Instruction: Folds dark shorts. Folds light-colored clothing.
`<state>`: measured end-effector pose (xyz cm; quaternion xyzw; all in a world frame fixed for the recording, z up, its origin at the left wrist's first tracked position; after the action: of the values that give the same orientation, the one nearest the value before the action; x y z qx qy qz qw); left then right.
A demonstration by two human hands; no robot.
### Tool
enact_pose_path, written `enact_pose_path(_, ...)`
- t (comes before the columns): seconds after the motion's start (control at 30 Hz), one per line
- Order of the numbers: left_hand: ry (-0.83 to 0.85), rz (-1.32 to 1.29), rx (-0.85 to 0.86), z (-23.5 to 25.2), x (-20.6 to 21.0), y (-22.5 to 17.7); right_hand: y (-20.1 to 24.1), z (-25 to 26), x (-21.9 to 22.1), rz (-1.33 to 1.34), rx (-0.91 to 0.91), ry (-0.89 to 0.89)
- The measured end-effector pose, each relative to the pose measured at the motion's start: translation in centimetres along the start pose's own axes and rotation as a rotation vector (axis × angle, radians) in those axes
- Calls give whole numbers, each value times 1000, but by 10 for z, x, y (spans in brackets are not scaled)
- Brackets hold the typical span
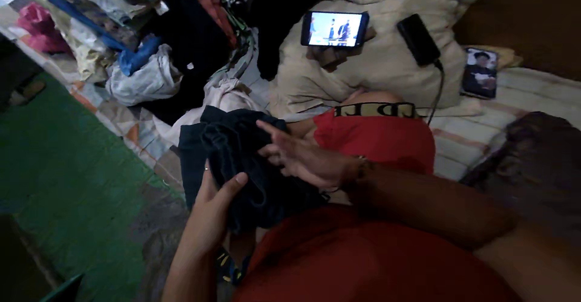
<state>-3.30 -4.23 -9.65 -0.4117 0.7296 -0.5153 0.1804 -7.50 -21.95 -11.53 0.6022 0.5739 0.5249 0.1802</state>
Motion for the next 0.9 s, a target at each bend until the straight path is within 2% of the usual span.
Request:
enact_pose_path(0.1, 215, 156, 138, 5, 42, -11, 15, -31, -23, 101, -18, -16)
enact_pose_path(0.17, 382, 318, 182, 15, 70, -10, 21, -56, -31, 66, -54, -96)
enact_pose_path(0.27, 656, 426, 216, 22, 110, -8, 23, -85, -44, -51, -23, -183)
enact_pose_path(0.37, 845, 398, 199, 31, 132, -4, 20, -110, -54, -113, -22, -306)
enact_pose_path(0.43, 883, 299, 176, 39, 141, 1, 6, -128, -70, -90, -4, -408)
enact_pose_path(0.53, 845, 156, 140, 45, 151, 2, -14, -148, -93, -55, 42, -633)
enact_pose_path(0.6, 728, 129, 120, 48, 146, 0, -15, -155, -95, -45, 97, -742)
enact_pose_path(0.73, 373, 401, 207, 55, 93, 3, -10, -161, -94, -41, 110, -756)
enact_pose_path(0.8, 228, 479, 167, 53, 57, 11, -7, -162, -94, -55, 91, -729)
enact_pose_path(0.9, 97, 182, -53, 43, 13, 31, 1, -160, -94, -116, 69, -695)
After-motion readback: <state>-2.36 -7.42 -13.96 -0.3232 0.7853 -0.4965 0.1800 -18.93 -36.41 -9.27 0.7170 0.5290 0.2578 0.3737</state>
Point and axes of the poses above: each hand's wrist, its own z-axis towards the middle knuckle, its own x-axis out of the palm, y = z × x, the point moved 5 cm from there along z, towards the middle knuckle, and after that the axes turned 8 degrees about y, right-handed, at the moved point
